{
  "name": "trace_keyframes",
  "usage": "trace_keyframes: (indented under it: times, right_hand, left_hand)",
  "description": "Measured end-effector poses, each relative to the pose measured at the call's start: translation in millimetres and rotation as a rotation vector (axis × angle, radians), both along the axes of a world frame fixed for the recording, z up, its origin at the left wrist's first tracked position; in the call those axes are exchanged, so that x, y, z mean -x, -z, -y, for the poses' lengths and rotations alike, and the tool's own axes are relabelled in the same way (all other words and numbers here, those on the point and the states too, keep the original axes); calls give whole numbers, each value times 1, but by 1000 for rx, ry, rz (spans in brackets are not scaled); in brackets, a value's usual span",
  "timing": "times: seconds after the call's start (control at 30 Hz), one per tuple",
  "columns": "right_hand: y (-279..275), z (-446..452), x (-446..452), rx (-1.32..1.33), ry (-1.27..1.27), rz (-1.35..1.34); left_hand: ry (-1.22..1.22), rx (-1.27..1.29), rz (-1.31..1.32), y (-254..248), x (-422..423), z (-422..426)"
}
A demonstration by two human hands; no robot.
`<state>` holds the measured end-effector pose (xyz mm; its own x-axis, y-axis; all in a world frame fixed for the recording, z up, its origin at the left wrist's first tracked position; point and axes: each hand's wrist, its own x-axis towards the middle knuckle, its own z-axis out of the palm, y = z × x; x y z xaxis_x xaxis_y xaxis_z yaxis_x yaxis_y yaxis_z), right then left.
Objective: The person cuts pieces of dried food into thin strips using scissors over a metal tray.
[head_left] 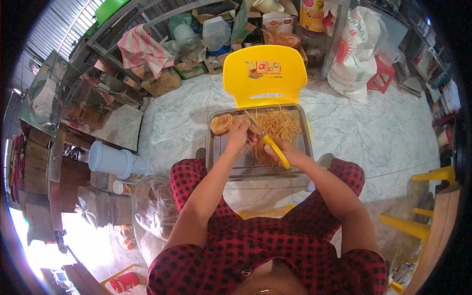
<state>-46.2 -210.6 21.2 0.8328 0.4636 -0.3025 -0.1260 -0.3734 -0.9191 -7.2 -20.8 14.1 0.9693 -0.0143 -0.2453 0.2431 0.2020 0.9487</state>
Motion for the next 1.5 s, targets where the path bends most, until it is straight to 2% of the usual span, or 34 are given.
trace_keyframes:
  times: [0.07, 0.2, 0.3, 0.4, 0.47, 0.6, 0.77, 0.87, 1.07, 1.3, 1.5]
  right_hand:
    - [1, 0, -1, -64, 26, 25]
    - [-12, 2, 2, -18, 0, 13]
    - [-12, 1, 1, -22, 7, -142]
    - [-6, -1, -1, -78, 44, 76]
    - [-7, 0, -3, -41, 26, -89]
    - [-6, 1, 0, -126, 37, -107]
    - [-6, 4, 3, -157, -114, -106]
    - [5, 4, 1, -162, -149, -116]
    - [-13, 3, 5, -98, -141, -155]
    - [-13, 3, 4, -133, -125, -164]
    - [-12, 3, 5, -95, -90, -176]
  left_hand:
    - [83, 22, -38, 0, 6, 6]
    - [65, 38, -53, 6, 6, 9]
    - [46, 64, -44, 3, 6, 10]
    - [74, 73, -13, 4, 6, 8]
    - [42, 85, -26, 4, 6, 9]
    - [-18, 73, 42, -7, 1, 0]
    - [-179, 24, 117, -17, -6, -13]
    - [-230, -2, 181, -7, -13, -18]
    - [-263, -104, 235, -5, -17, -21]
    - [-178, -100, 285, -4, -14, -17]
    - [-172, -61, 199, -7, -12, -15]
